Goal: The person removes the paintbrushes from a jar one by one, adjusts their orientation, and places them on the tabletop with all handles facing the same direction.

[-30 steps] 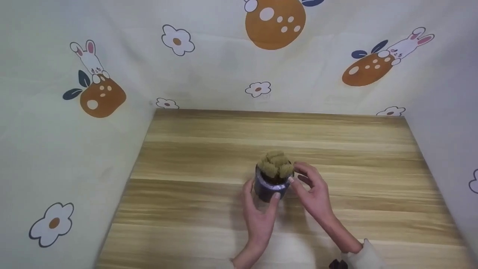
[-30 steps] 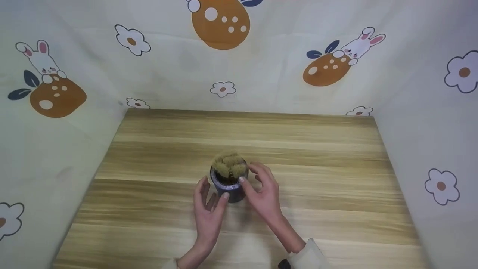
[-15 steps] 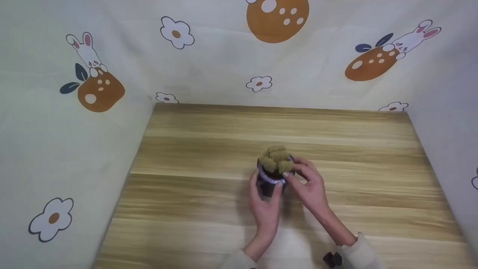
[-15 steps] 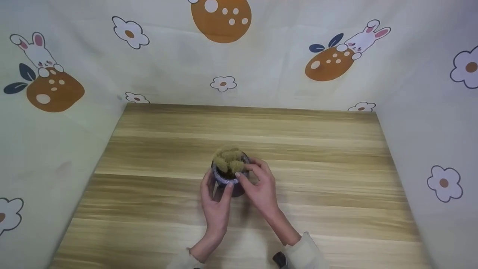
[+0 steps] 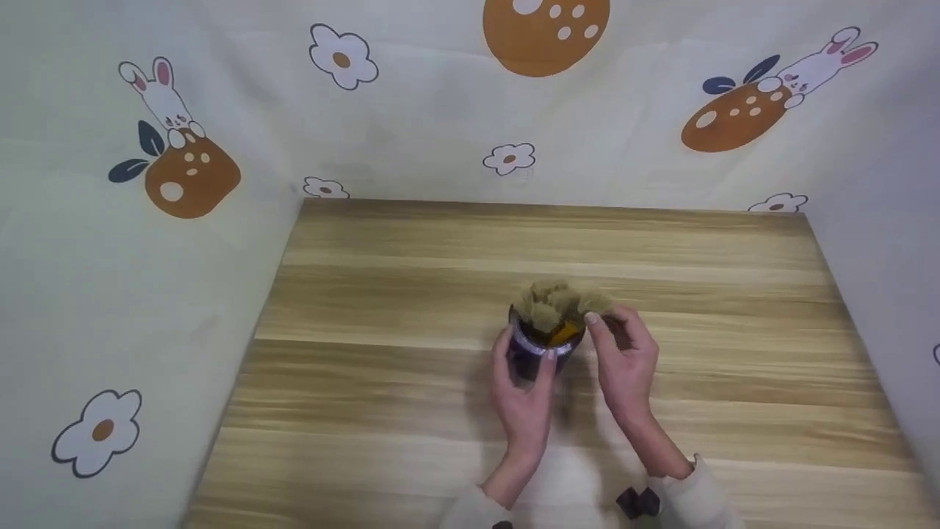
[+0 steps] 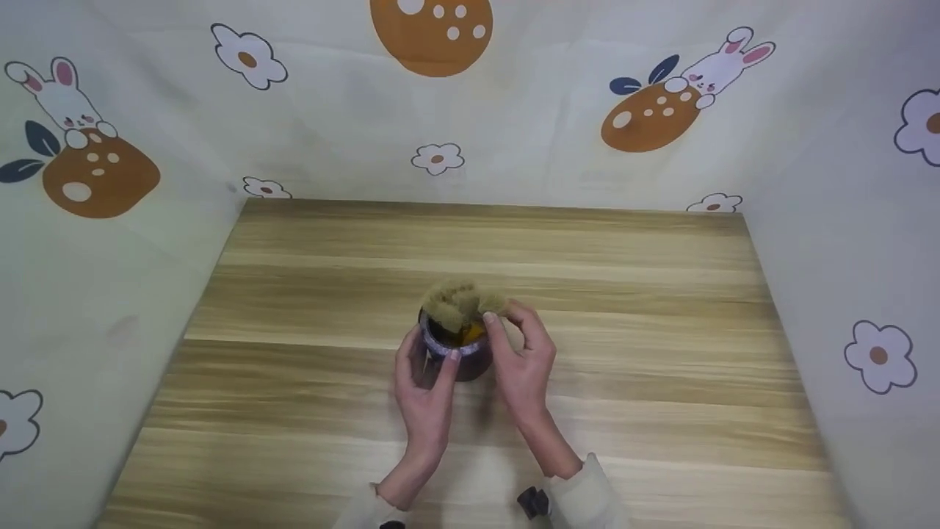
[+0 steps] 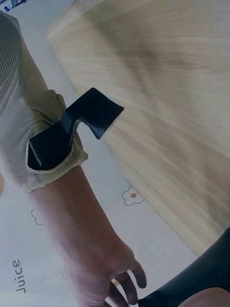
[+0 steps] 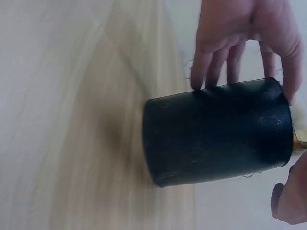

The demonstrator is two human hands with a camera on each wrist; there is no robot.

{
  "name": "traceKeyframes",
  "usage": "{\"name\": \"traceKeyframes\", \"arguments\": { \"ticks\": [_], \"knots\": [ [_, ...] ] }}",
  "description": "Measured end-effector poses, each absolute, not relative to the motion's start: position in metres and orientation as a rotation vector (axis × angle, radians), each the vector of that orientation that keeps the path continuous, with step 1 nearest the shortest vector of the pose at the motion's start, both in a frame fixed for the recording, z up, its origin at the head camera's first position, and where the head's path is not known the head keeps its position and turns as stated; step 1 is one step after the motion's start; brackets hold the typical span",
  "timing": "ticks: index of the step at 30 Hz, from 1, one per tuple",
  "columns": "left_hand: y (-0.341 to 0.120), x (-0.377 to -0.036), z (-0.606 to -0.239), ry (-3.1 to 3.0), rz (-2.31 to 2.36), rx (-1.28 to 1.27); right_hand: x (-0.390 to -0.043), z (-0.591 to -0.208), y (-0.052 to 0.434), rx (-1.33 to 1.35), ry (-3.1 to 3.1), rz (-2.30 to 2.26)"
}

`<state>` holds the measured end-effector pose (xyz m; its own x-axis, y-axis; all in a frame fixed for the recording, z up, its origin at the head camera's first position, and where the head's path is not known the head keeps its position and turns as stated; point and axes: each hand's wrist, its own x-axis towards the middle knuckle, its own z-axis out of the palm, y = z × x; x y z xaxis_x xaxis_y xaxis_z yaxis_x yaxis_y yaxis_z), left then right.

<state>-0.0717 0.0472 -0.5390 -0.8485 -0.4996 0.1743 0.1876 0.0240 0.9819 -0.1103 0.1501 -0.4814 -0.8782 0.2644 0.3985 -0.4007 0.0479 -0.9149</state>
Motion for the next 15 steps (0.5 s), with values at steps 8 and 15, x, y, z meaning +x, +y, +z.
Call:
{"name": "traceKeyframes", "arguments": {
  "ticks": [8,15],
  "knots": [
    [0.043,-0.070,-0.524,-1.870,-1.833,0.342,-0.120,-0.474,0.165,0.118,-1.587,1.918],
    [0.041,-0.068,-0.522,-1.896,-1.893,0.307,-0.138,-0.443,0.192,0.170,-1.429,1.962]
  ]
}}
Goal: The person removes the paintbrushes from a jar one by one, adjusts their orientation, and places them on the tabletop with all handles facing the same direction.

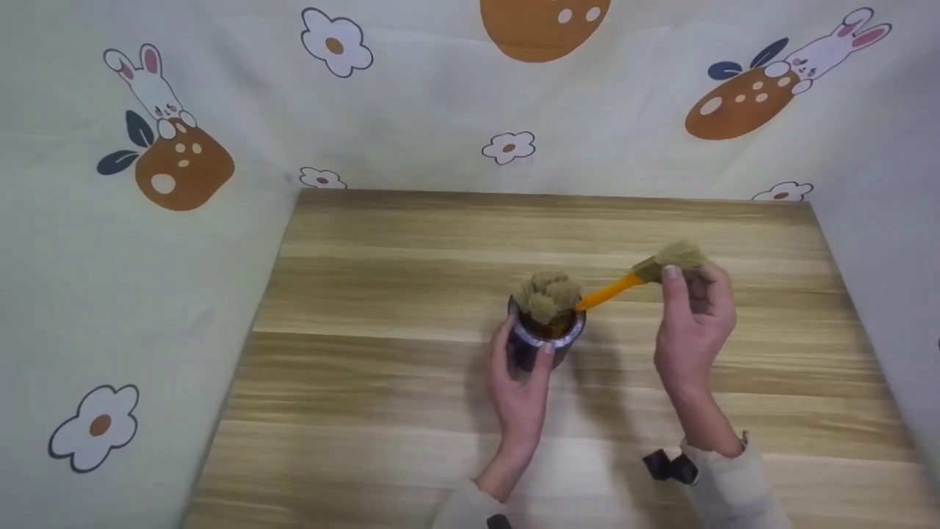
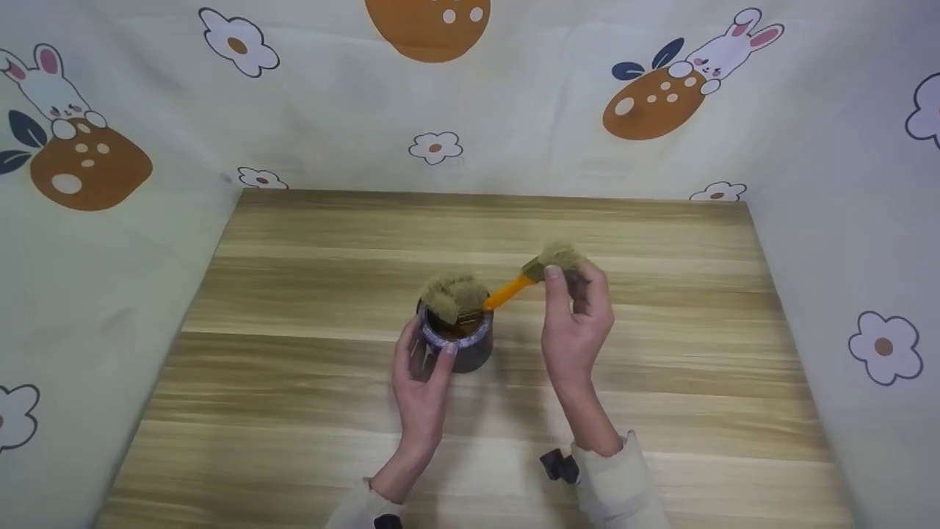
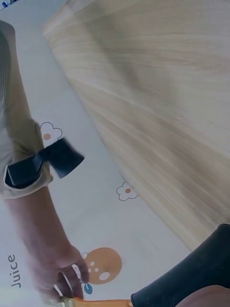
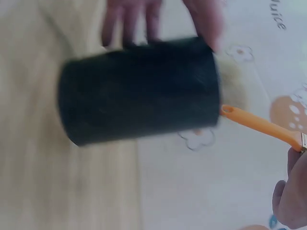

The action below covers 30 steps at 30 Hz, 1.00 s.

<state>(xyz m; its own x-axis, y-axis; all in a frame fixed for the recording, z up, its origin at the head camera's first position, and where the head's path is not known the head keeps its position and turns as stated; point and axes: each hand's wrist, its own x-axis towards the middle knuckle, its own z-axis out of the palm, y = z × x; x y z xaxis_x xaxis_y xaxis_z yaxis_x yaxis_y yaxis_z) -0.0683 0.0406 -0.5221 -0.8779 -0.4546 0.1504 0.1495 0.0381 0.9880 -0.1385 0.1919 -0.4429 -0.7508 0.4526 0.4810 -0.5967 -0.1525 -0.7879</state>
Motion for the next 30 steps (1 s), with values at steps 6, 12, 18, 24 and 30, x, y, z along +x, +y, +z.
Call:
{"name": "traceKeyframes", "arguments": {
  "ticks": [6,12,18,24,30],
  "knots": [
    [0.037,-0.071,-0.539,-1.887,-1.942,0.335,-0.149,-0.421,0.207,0.144,-1.370,2.009],
    [0.036,-0.072,-0.537,-1.893,-1.978,0.353,-0.164,-0.456,0.221,0.044,-1.764,1.917],
    [0.036,-0.069,-0.516,-1.914,-1.974,0.347,-0.174,-0.519,0.224,-0.043,-2.259,1.589],
    [0.035,-0.069,-0.507,-1.895,-1.964,0.247,-0.180,-0.545,0.225,-0.025,-2.455,1.302],
    [0.036,-0.069,-0.511,-1.883,-1.942,0.234,-0.187,-0.552,0.222,-0.208,-2.660,1.346]
  ]
}}
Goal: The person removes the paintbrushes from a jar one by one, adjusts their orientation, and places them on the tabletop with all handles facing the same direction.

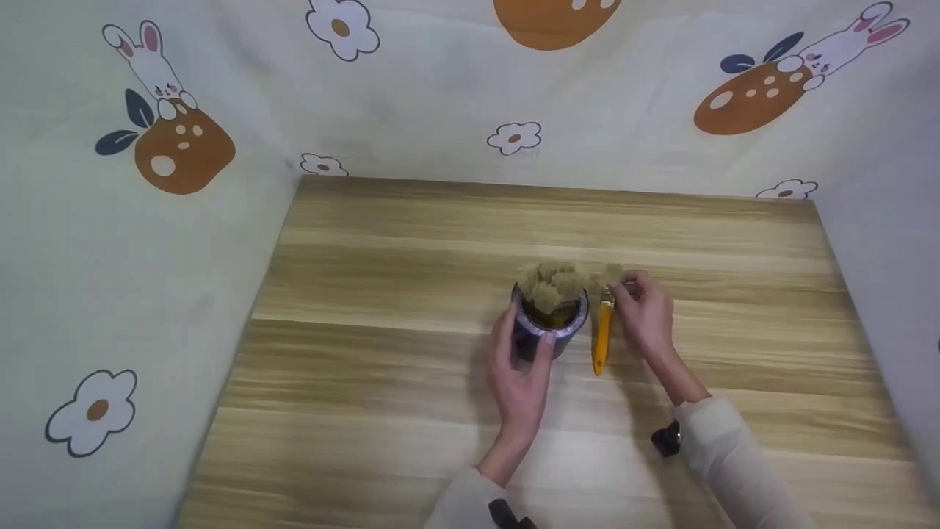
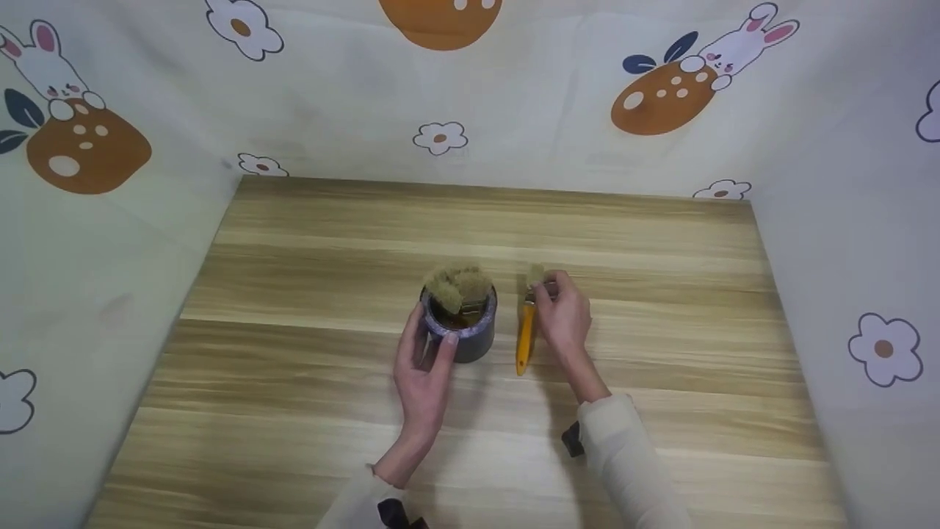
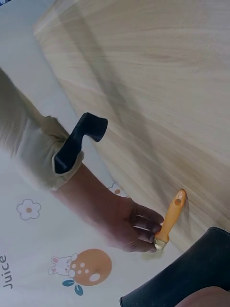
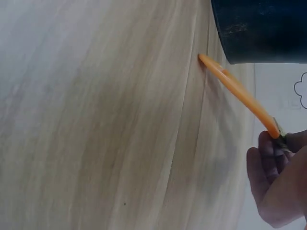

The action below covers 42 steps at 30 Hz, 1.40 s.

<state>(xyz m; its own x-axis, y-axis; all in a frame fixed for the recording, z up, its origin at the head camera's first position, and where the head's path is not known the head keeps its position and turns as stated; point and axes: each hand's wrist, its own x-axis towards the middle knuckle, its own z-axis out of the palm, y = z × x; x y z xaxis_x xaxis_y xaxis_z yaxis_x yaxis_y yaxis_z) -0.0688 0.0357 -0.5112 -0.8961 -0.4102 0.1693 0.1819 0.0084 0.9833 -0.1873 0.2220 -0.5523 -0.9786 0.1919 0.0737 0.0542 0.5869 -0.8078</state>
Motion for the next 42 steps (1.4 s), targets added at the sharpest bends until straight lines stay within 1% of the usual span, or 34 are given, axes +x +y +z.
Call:
{"name": "traceKeyframes", "arguments": {
  "ticks": [5,15,19,24,27,31,34,36,38,42],
  "knots": [
    [0.035,-0.068,-0.513,-1.916,-1.884,0.237,-0.189,-0.562,0.217,-0.270,-2.869,1.239],
    [0.037,-0.071,-0.513,-1.924,-1.845,0.242,-0.192,-0.573,0.212,-0.224,-2.921,0.881],
    [0.038,-0.072,-0.513,-1.912,-1.835,0.223,-0.193,-0.573,0.213,-0.247,-2.908,0.925],
    [0.038,-0.072,-0.514,-1.905,-1.804,0.225,-0.190,-0.563,0.209,-0.258,-2.761,1.183],
    [0.037,-0.071,-0.514,-1.902,-1.807,0.219,-0.182,-0.551,0.204,-0.190,-2.576,1.385],
    [0.037,-0.073,-0.512,-1.898,-1.806,0.213,-0.163,-0.520,0.189,-0.008,-2.282,1.571],
    [0.037,-0.074,-0.512,-1.907,-1.783,0.215,-0.139,-0.491,0.170,0.184,-2.088,1.557],
    [0.038,-0.077,-0.519,-1.909,-1.774,0.214,-0.124,-0.479,0.158,0.317,-2.025,1.485],
    [0.039,-0.080,-0.530,-1.915,-1.753,0.203,-0.115,-0.477,0.149,0.411,-2.017,1.378],
    [0.039,-0.079,-0.551,-1.919,-1.742,0.209,-0.111,-0.497,0.141,0.474,-2.084,1.212]
  ]
}}
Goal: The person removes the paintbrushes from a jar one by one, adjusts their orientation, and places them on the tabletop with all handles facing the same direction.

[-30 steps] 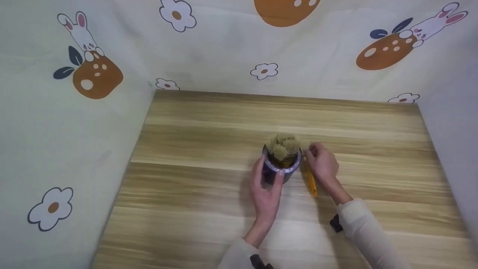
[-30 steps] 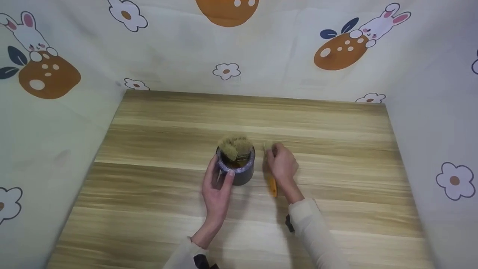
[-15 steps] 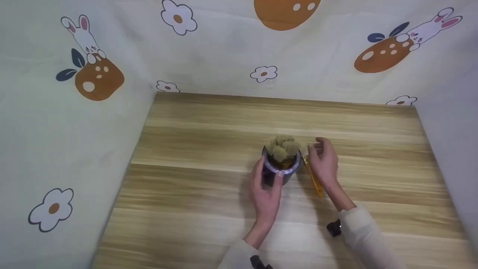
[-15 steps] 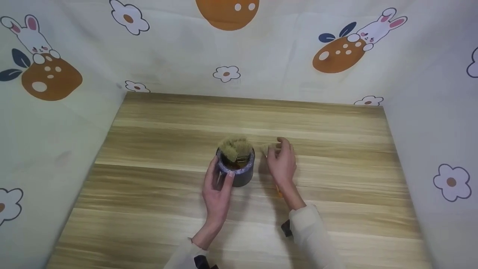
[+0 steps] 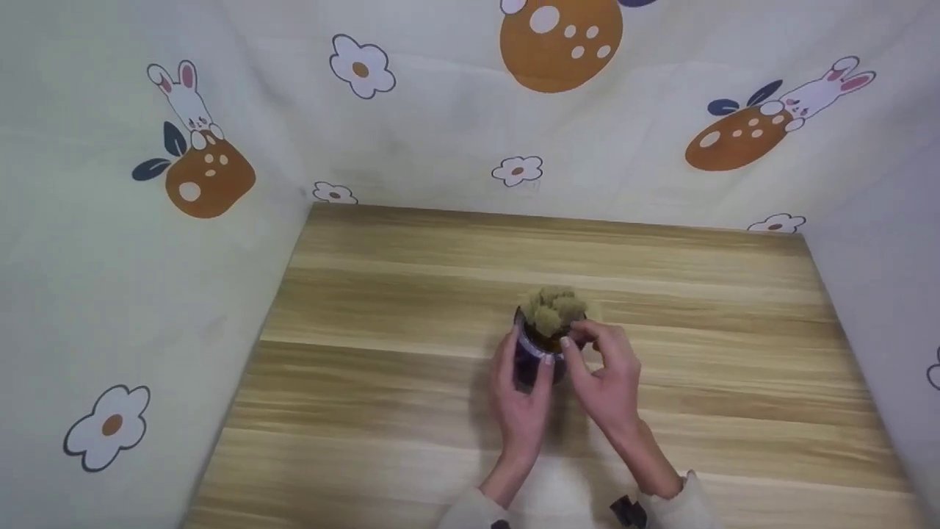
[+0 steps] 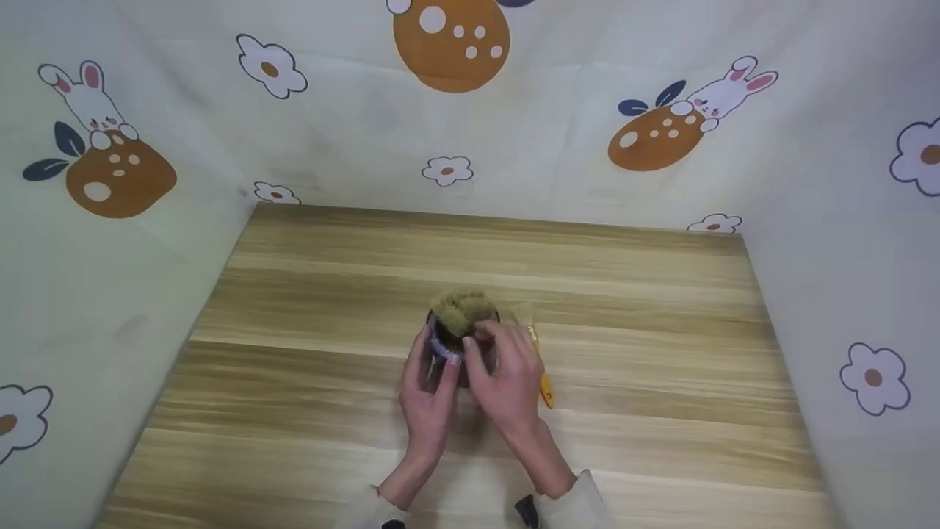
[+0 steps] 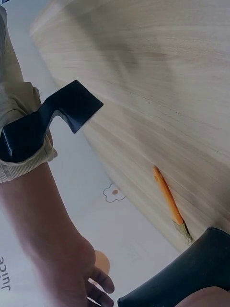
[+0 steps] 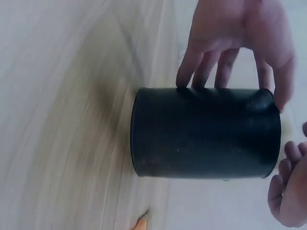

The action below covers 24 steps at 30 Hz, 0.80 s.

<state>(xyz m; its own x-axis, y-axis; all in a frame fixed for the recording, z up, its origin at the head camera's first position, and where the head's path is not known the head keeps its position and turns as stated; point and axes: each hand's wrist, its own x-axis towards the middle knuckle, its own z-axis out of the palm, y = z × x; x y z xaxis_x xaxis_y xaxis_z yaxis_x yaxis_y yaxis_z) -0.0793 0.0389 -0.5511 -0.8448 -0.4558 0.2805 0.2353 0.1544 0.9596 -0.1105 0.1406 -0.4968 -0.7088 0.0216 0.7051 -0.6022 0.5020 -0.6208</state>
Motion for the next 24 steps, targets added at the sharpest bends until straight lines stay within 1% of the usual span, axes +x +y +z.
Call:
{"name": "traceKeyframes", "arguments": {
  "ticks": [3,7,12,16,19,24],
  "knots": [
    [0.038,-0.075,-0.559,-1.915,-1.736,0.210,-0.110,-0.511,0.137,0.444,-2.145,1.125],
    [0.036,-0.063,-0.567,-1.918,-1.665,0.226,-0.099,-0.525,0.130,0.390,-2.279,1.001],
    [0.037,-0.054,-0.575,-1.940,-1.502,0.266,-0.092,-0.532,0.120,0.302,-2.374,0.900],
    [0.039,-0.062,-0.574,-1.926,-1.455,0.225,-0.098,-0.526,0.117,0.253,-2.391,0.870],
    [0.040,-0.071,-0.559,-1.885,-1.473,0.174,-0.107,-0.515,0.115,0.228,-2.416,0.867],
    [0.040,-0.090,-0.547,-1.811,-1.461,0.095,-0.122,-0.499,0.113,0.236,-2.371,0.911]
  ]
}}
